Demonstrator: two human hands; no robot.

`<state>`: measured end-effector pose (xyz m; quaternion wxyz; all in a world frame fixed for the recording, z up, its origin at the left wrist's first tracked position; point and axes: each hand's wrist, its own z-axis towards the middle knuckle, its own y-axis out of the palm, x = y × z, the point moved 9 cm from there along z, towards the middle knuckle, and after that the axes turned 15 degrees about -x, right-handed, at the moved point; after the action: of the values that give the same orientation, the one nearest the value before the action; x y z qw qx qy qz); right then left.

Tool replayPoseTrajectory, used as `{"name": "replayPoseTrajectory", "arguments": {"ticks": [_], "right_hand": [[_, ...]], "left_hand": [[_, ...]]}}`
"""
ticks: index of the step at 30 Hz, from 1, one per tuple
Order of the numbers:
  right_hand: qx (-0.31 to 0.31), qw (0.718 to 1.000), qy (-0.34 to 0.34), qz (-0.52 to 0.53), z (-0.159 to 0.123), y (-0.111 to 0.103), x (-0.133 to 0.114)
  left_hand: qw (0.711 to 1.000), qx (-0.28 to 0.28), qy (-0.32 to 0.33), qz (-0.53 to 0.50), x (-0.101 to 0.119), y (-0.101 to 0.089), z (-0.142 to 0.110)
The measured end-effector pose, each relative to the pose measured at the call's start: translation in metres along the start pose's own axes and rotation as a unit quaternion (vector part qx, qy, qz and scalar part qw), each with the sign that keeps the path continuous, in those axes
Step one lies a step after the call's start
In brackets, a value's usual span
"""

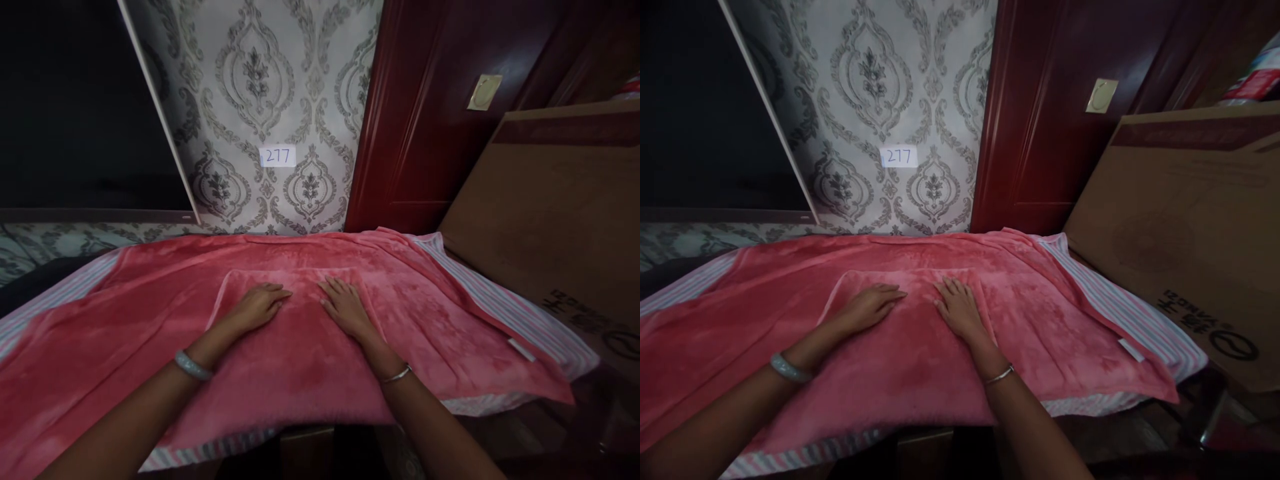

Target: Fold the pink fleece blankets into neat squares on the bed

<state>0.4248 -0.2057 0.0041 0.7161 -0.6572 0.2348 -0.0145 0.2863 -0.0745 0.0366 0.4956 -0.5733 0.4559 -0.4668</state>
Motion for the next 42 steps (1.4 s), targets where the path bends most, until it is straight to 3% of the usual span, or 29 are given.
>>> {"name": "replayPoseTrajectory", "arguments": {"ticks": [3, 8, 11, 17, 22, 26, 29, 32, 36, 42], "right_hand": [[-0.001, 1.000, 0.006, -0.003, 0.000, 0.000, 0.001], [-0.009, 1.000, 0.010, -0.010, 0.000, 0.001, 0.002], [-0.015, 1.000, 0.013, -0.012, 0.001, 0.002, 0.003], [-0.008, 1.000, 0.014, -0.013, 0.000, 0.003, 0.003], [-0.012, 1.000, 0.012, -0.014, -0.001, 0.004, 0.004], [-0.009, 1.000, 0.012, -0.016, 0.000, 0.003, 0.003], [-0.010, 1.000, 0.015, -0.018, -0.001, 0.003, 0.002], [-0.009, 1.000, 0.015, -0.015, -0.001, 0.002, 0.002], [-0.004, 1.000, 0.010, -0.013, -0.001, 0.001, 0.001], [-0.003, 1.000, 0.006, -0.013, 0.000, 0.002, 0.001]], "left_hand": [[0.999, -0.018, -0.037, -0.011, 0.010, 0.004, 0.006], [0.992, 0.048, -0.117, 0.021, 0.027, 0.018, 0.007], [0.992, 0.036, -0.120, 0.026, 0.032, 0.026, 0.007], [0.992, 0.042, -0.118, 0.026, 0.030, 0.022, 0.005], [0.994, 0.040, -0.098, 0.000, 0.027, 0.032, 0.008], [0.994, 0.072, -0.078, -0.017, 0.025, 0.034, 0.008], [0.992, 0.094, -0.075, -0.026, 0.024, 0.030, 0.005], [0.993, 0.111, -0.018, -0.038, 0.036, 0.021, 0.000], [0.992, 0.069, 0.086, -0.061, 0.057, 0.019, -0.001], [0.993, 0.042, 0.086, -0.064, 0.058, 0.021, 0.001]]}}
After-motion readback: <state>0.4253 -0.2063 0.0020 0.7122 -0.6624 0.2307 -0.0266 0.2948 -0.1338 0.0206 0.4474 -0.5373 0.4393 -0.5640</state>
